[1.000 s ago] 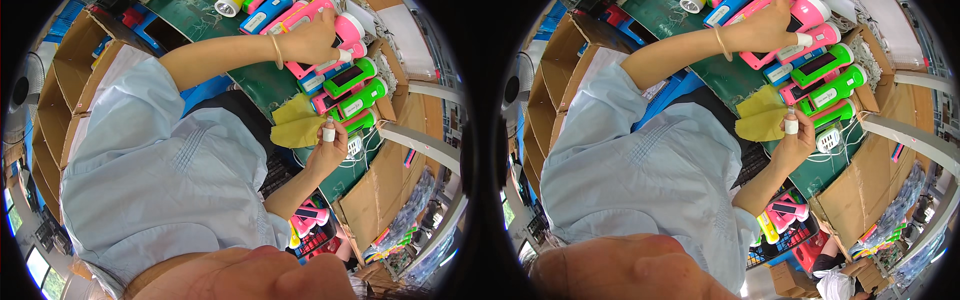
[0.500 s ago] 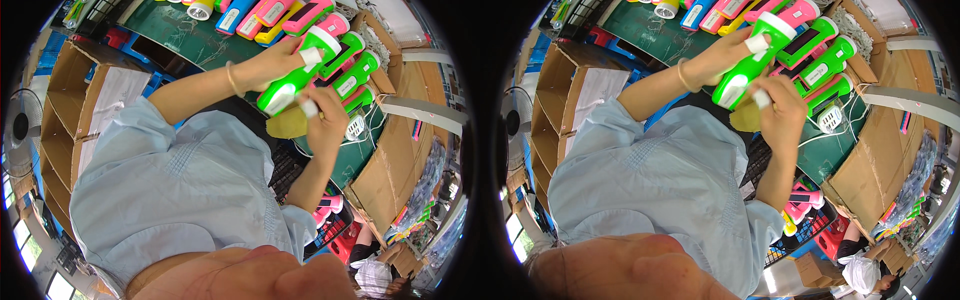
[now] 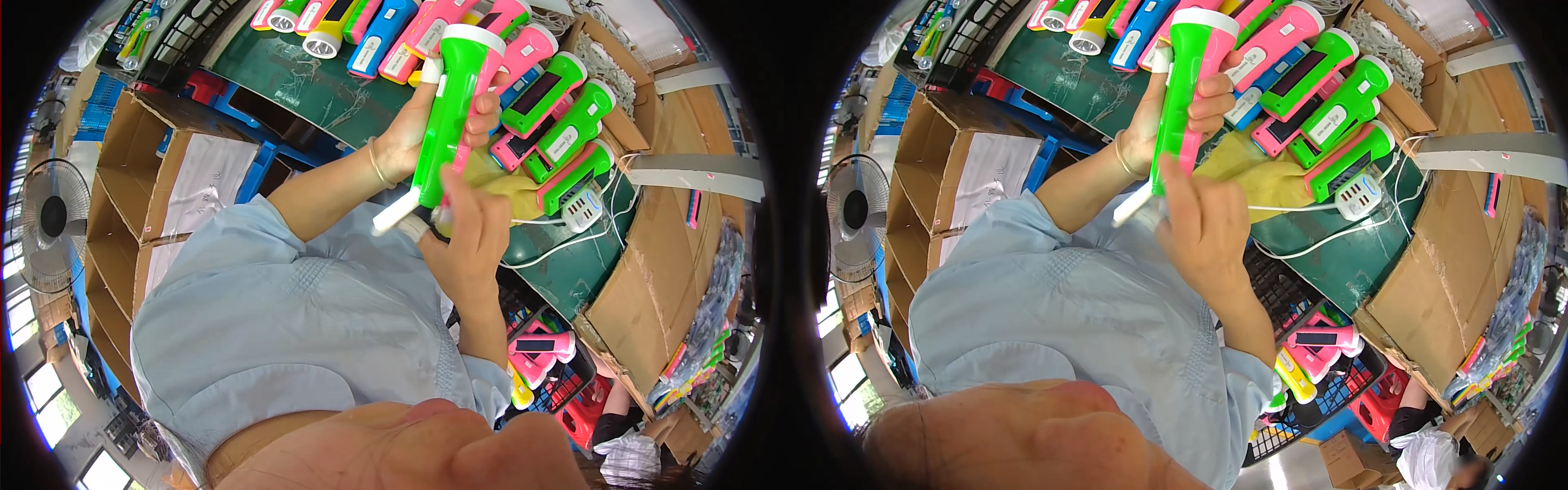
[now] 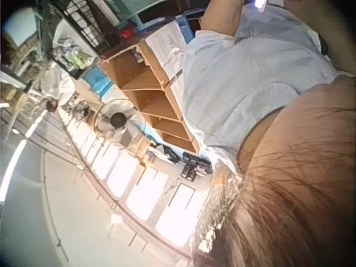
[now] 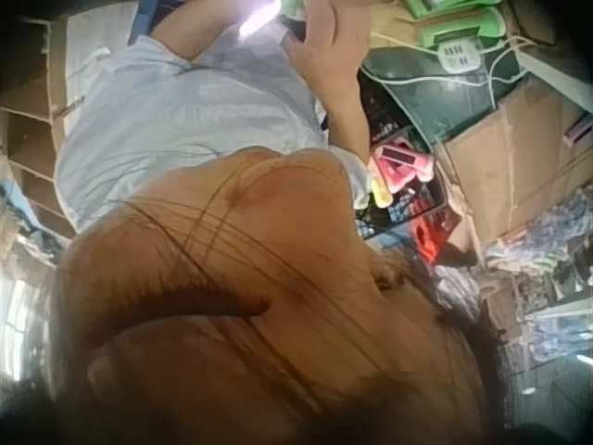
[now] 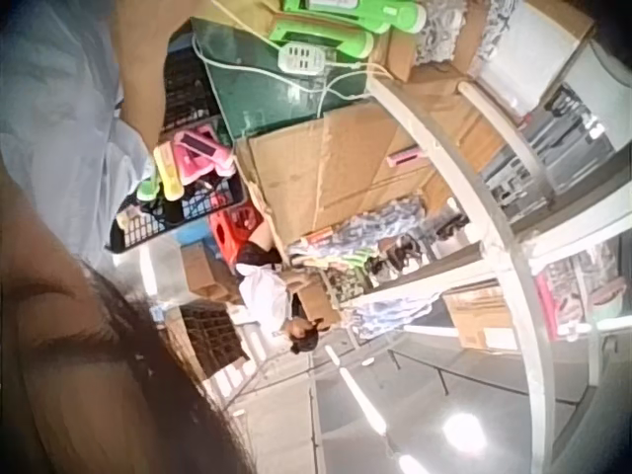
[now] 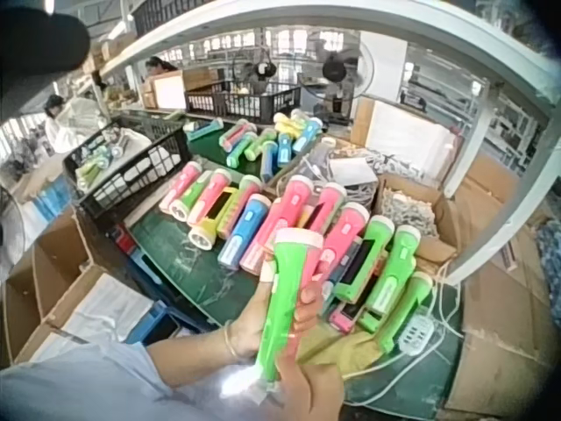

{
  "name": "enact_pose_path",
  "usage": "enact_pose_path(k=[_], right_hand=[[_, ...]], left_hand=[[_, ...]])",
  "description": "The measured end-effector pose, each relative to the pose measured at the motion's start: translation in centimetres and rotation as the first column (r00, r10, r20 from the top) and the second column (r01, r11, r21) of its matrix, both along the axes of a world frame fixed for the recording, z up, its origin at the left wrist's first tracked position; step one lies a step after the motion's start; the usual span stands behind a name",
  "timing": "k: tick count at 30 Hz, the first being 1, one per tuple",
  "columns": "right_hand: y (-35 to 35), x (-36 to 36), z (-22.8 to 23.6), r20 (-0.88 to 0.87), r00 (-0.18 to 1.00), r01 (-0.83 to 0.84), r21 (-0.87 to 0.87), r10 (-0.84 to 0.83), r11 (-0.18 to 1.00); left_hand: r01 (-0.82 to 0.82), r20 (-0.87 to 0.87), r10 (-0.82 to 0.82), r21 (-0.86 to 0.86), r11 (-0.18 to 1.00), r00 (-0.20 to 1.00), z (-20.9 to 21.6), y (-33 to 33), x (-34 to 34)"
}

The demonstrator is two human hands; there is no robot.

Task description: Wipe and test the functionality of colorful flashlights on an assembly line.

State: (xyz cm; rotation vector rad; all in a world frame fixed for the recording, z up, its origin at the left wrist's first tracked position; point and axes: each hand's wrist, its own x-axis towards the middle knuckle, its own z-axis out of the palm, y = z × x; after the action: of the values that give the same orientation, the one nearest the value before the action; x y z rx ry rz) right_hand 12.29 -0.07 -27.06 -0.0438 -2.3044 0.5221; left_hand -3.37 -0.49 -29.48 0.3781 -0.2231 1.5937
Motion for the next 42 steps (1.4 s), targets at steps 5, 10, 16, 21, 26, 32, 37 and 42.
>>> enact_pose_path(k=[5, 10, 16, 21, 26, 32, 37, 42], right_hand=[[0.2, -2.6, -1.5, 0.029, 0.872, 0.445, -0.460, -0.488, 0.768], [1.5, -1.0, -2.2, 0.040, 0.974, 0.180, -0.737, -0.224, 0.651], [2.7, 1.7, -2.8, 0.216, 0.946, 0.320, -0.720, -0.240, 0.616], [1.8, 1.5, -2.3, 0.193, 0.967, 0.253, -0.813, -0.168, 0.524], [2.9, 1.3, -1.2, 0.170, 0.972, 0.235, -0.766, -0.164, 0.598], [4.6, -0.5, 1.2, 0.051, 0.996, 0.083, -0.730, -0.066, 0.678], [5.0, -1.4, 1.9, 0.275, 0.960, 0.236, -0.714, -0.046, 0.659], [4.7, -1.0, 1.5, 0.363, 0.910, 0.373, -0.508, -0.200, 0.777]], left_hand=[[-0.460, -0.638, 0.502, 0.249, 0.852, 0.584, 0.5, 0.1, 0.5], [-0.393, -0.515, 0.263, -0.161, 0.905, 0.816, 1.3, -0.7, 0.1], [-0.464, -0.761, 0.107, -0.272, 0.843, 0.640, 2.7, -1.9, -1.2], [-0.536, -0.832, 0.101, -0.253, 0.806, 0.545, 2.4, -2.2, -0.9], [-0.584, -0.943, 0.072, -0.140, 0.799, 0.325, 2.3, -2.5, -1.5], [-0.598, -0.985, 0.119, 0.172, 0.783, -0.128, 3.4, -3.2, -0.3], [-0.637, -0.963, -0.043, 0.141, 0.758, -0.265, 3.3, -3.2, 0.0], [-0.658, -0.909, 0.008, 0.308, 0.687, -0.417, 1.5, -2.8, 0.5]])
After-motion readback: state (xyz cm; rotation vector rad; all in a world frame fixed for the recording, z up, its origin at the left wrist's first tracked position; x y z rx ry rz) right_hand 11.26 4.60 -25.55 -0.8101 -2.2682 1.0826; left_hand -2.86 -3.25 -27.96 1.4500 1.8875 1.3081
